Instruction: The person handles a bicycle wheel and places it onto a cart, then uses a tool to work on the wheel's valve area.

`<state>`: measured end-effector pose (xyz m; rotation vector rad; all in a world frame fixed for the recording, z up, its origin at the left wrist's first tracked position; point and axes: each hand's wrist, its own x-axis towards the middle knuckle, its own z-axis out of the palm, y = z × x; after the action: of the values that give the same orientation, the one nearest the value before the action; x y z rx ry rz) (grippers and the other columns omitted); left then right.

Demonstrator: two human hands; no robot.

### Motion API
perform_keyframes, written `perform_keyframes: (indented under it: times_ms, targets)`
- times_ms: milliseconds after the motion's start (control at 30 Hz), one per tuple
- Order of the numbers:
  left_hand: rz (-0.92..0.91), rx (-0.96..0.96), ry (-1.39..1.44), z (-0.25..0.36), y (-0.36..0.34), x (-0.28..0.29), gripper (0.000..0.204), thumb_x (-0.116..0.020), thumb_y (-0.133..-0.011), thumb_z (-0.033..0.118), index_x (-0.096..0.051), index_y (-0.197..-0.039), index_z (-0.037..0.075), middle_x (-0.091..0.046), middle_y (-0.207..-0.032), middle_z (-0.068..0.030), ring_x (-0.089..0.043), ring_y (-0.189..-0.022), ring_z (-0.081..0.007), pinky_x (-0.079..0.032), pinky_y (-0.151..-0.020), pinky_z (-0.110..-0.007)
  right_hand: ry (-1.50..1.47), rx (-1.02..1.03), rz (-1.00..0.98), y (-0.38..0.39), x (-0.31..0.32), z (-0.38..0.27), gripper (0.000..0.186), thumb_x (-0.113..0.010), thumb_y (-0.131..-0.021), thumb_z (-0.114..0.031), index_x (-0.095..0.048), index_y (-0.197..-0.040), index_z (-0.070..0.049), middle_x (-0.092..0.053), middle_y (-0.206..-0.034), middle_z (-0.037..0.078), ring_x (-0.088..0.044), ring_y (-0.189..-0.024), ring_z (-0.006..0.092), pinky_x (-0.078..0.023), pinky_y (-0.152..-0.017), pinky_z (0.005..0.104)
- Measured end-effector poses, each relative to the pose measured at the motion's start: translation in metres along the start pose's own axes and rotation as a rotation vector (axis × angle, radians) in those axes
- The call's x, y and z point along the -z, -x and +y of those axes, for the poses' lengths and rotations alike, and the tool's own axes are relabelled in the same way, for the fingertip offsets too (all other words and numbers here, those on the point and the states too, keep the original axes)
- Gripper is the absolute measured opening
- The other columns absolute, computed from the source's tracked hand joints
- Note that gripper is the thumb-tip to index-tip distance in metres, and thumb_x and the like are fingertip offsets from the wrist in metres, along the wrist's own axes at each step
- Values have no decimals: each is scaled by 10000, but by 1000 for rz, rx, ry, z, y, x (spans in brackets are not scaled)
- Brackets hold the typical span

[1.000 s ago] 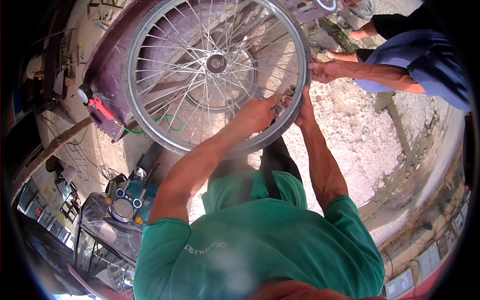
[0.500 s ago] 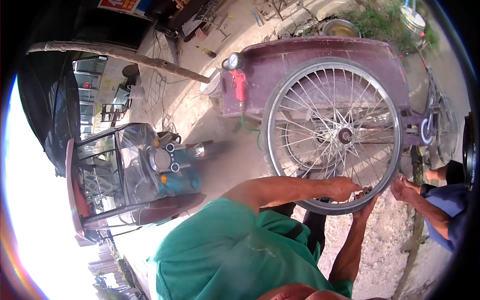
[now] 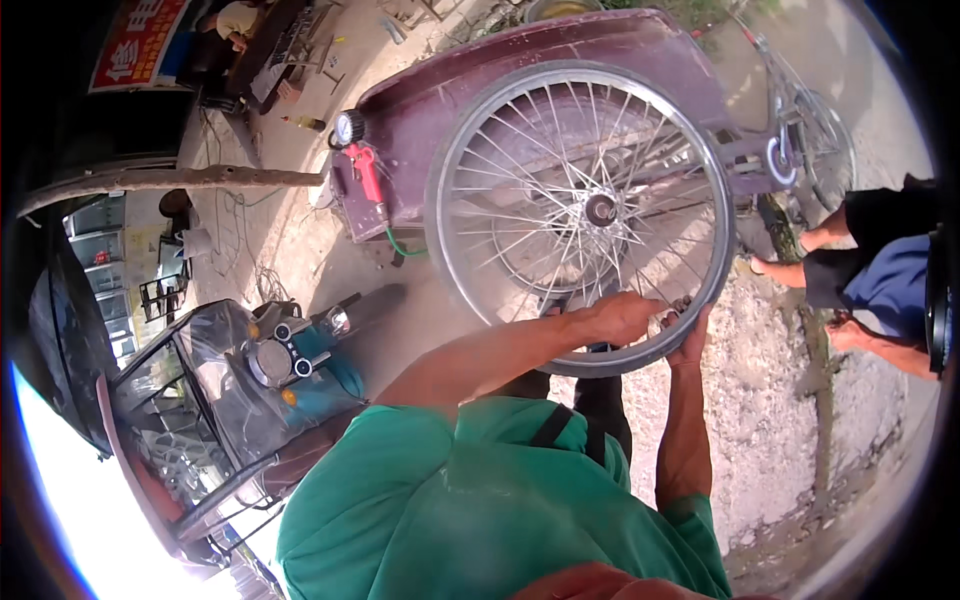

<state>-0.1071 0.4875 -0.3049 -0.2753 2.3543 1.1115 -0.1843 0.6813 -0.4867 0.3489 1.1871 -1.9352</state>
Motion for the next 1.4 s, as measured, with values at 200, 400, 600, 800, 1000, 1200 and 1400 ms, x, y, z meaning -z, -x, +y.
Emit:
perform_keyframes:
  times_ms: [200, 400, 600, 800, 1000, 1200, 1400]
  targets:
    - [-11, 2, 62, 10, 16, 5, 579, -539, -904, 104, -552, -1483, 122, -716, -1104, -283, -697, -997, -464, -547, -907, -539, -260, -197, 15, 15, -30, -21, 682, -441, -1025, -707, -558, -1276, -84, -617, -904, 81, -632, -746, 239, -581, -674, 436]
    - [-3, -44, 133, 5, 12, 1, 529, -555, -934, 136, -575, -1463, 110, -716, -1134, -276, -696, -1027, -463, -543, -939, -517, -228, -101, 207, 28, -40, -26, 609, -534, -1035, -610, -598, -1186, -23, -631, -880, 86, -640, -712, 217, -578, -654, 386]
    - [-44, -14, 76, 5, 21, 11, 532, -552, -935, 140, -576, -1467, 129, -724, -1123, -264, -699, -1020, -460, -547, -939, -520, 217, 73, 366, 37, -65, -29, 530, -795, -900, -338, -594, -1215, 37, -670, -975, 123, -668, -828, 200, -560, -734, 369]
    - [-21, 0, 1, -3, 22, 9, 515, -572, -936, 162, -588, -1451, 143, -728, -1078, -264, -696, -985, -474, -544, -926, -544, 1368, 768, 405, 83, -75, -51, 698, -826, -778, -184, -559, -1400, -12, -511, -1431, 295, -528, -1315, 435, -438, -1095, 491]
    - [10, 7, 2, -10, 16, 0, 494, -579, -937, 165, -599, -1431, 142, -725, -1025, -284, -701, -946, -481, -552, -888, -551, 1379, 826, 258, 71, -72, -44, 356, -803, -754, -136, -756, -1099, -63, -432, -1513, 290, -418, -1398, 479, -382, -1146, 537]
    - [6, 14, 28, -8, 10, 0, 453, -554, -965, 157, -597, -1412, 101, -740, -996, -258, -717, -906, -454, -564, -848, -532, 1340, 909, 303, 52, -71, -27, 254, -682, -808, -81, -754, -1048, -47, -376, -1556, 280, -356, -1440, 475, -330, -1182, 526]
    - [44, -7, 54, -14, 9, -9, 427, -531, -994, 152, -587, -1411, 81, -757, -1012, -215, -723, -910, -433, -560, -845, -526, 1176, 883, 337, 46, -67, -18, 259, -603, -831, -18, -751, -1034, -81, -356, -1588, 239, -322, -1476, 439, -274, -1221, 495]
